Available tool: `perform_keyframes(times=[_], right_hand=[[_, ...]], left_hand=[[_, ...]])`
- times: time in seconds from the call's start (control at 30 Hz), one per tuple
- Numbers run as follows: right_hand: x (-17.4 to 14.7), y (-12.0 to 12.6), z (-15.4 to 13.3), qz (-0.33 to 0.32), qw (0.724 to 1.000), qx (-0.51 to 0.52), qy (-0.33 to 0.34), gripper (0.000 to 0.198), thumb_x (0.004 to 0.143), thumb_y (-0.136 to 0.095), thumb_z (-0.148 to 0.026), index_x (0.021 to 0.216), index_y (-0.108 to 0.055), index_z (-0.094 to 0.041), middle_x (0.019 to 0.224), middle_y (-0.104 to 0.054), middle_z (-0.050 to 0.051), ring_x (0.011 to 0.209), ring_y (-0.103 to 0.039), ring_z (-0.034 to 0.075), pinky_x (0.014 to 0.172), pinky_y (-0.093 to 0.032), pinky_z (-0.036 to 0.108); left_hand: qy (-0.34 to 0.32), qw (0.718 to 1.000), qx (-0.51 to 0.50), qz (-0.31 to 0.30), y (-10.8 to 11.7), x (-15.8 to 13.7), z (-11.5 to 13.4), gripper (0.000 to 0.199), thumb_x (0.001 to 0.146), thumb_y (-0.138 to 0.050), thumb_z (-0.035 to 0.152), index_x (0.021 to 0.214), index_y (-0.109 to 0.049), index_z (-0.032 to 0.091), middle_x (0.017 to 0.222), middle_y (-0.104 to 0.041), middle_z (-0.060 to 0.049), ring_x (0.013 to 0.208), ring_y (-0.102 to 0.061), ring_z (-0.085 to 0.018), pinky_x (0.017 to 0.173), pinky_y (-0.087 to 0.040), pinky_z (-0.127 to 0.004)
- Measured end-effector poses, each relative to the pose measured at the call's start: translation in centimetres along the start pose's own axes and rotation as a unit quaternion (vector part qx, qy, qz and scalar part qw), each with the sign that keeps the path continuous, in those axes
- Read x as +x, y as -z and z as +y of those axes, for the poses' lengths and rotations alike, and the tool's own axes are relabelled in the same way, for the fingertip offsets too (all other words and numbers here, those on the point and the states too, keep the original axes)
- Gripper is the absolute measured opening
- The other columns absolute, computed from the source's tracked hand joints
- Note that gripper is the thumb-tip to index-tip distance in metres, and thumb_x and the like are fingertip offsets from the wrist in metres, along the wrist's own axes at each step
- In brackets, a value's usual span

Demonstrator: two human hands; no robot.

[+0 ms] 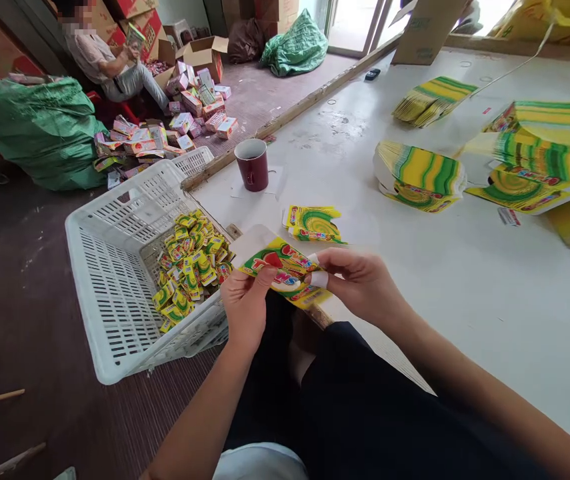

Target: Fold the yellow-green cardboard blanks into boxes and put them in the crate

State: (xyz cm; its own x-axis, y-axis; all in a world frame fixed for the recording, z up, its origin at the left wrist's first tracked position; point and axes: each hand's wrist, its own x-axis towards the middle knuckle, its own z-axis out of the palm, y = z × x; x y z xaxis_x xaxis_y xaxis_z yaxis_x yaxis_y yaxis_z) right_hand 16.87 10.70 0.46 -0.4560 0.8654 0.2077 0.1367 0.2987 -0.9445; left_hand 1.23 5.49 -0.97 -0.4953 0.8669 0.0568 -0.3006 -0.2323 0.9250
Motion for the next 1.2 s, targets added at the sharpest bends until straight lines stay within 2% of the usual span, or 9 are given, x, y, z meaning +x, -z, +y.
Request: perform_keyframes(times=[0.1, 0.23, 0.33, 0.43, 0.6, 0.7, 0.87, 1.03, 1.2], right_hand=[[0.1, 1.3, -0.2, 0.028, 0.982, -0.130, 0.131, 0.013, 0.087, -0.062, -0.014, 0.085, -0.073, -0.021, 0.076, -0.070, 0.002, 0.067, -0.060, 0.015, 0.060, -0.049, 0.028], [0.4, 2.5, -1.3, -0.008, 0.905, -0.315, 0.285, 0.031, 0.096, -0.048, -0.008, 0.093, -0.074, -0.025, 0.084, -0.074, 0.004, 0.077, -0.060, 0.017, 0.070, -0.049, 0.030], [0.5, 2.3, -2.2, -0.075, 0.863, -0.366, 0.340, 0.029, 0.100, -0.044, -0.019, 0.094, -0.072, -0.026, 0.091, -0.074, 0.004, 0.082, -0.059, 0.019, 0.076, -0.048, 0.034], [-0.1, 1.1, -2.5, -0.068, 0.867, -0.347, 0.350, 0.026, 0.101, -0.044, -0.024, 0.097, -0.069, -0.027, 0.102, -0.073, 0.005, 0.088, -0.062, 0.019, 0.079, -0.050, 0.035], [-1.4, -0.9, -1.9, 0.068, 0.961, -0.165, 0.212, 0.018, 0.093, -0.058, -0.018, 0.107, -0.060, -0.029, 0.103, -0.068, 0.005, 0.094, -0.068, 0.020, 0.079, -0.056, 0.033], [-0.9, -1.0, -2.2, 0.086, 0.994, 0.040, 0.057, 0.030, 0.084, -0.071, -0.031, 0.107, -0.052, -0.028, 0.097, -0.066, 0.002, 0.081, -0.069, 0.017, 0.074, -0.058, 0.033], [0.9, 0.2, -2.8, 0.024, 0.976, 0.167, -0.140, 0.038, 0.074, -0.075, -0.054, 0.078, -0.056, -0.022, 0.063, -0.055, -0.004, 0.055, -0.052, 0.012, 0.051, -0.048, 0.025], [0.3, -0.8, -1.2, -0.122, 0.885, 0.335, -0.300, 0.038, 0.074, -0.071, -0.058, 0.074, -0.062, -0.020, 0.059, -0.056, -0.001, 0.050, -0.051, 0.014, 0.047, -0.048, 0.028], [-0.5, -1.4, -0.1, -0.129, 0.863, 0.409, -0.268, 0.058, 0.059, -0.074, -0.077, 0.075, -0.061, -0.023, 0.065, -0.054, -0.003, 0.055, -0.051, 0.013, 0.058, -0.051, 0.028]], left_hand=[[0.024, 0.996, 0.044, -0.070, 1.9, 1.0, 0.8, 0.040, 0.060, -0.087, 0.048, 0.088, -0.076, 0.021, 0.089, -0.078, -0.004, 0.087, -0.072, -0.022, 0.085, -0.057, -0.035], [0.046, 0.972, 0.102, -0.205, 4.0, 2.1, 3.6, 0.090, 0.047, -0.076, 0.078, 0.118, -0.068, 0.023, 0.125, -0.070, -0.012, 0.119, -0.063, -0.033, 0.101, -0.049, -0.041], [0.076, 0.922, 0.269, -0.268, 3.5, 1.7, 4.9, 0.095, 0.045, -0.088, 0.064, 0.126, -0.060, 0.023, 0.130, -0.065, -0.013, 0.124, -0.058, -0.036, 0.106, -0.043, -0.045], [0.089, 0.892, 0.374, -0.239, 1.6, 0.4, 4.2, 0.080, 0.054, -0.090, 0.041, 0.124, -0.055, 0.022, 0.118, -0.067, -0.010, 0.112, -0.062, -0.032, 0.099, -0.046, -0.045], [0.003, 0.943, 0.323, -0.082, -0.2, -0.8, 2.0, 0.055, 0.064, -0.079, 0.026, 0.109, -0.049, 0.022, 0.099, -0.063, -0.002, 0.096, -0.062, -0.022, 0.089, -0.049, -0.035], [-0.047, 0.929, 0.354, -0.092, 0.2, -0.9, 1.8, 0.062, 0.066, -0.078, 0.028, 0.117, -0.044, 0.022, 0.110, -0.061, -0.006, 0.104, -0.061, -0.024, 0.092, -0.049, -0.037], [-0.089, 0.902, 0.361, -0.218, 1.2, -1.5, 1.4, 0.072, 0.073, -0.076, 0.029, 0.132, -0.035, 0.022, 0.119, -0.060, -0.009, 0.113, -0.060, -0.025, 0.096, -0.049, -0.036], [-0.131, 0.922, 0.312, -0.191, 1.1, -2.4, 0.6, 0.078, 0.073, -0.078, 0.031, 0.135, -0.032, 0.025, 0.128, -0.054, -0.012, 0.117, -0.058, -0.025, 0.101, -0.048, -0.038], [-0.096, 0.939, 0.291, -0.157, 0.6, -1.7, 1.0, 0.074, 0.074, -0.077, 0.028, 0.133, -0.032, 0.026, 0.118, -0.055, -0.009, 0.107, -0.061, -0.023, 0.098, -0.049, -0.040]])
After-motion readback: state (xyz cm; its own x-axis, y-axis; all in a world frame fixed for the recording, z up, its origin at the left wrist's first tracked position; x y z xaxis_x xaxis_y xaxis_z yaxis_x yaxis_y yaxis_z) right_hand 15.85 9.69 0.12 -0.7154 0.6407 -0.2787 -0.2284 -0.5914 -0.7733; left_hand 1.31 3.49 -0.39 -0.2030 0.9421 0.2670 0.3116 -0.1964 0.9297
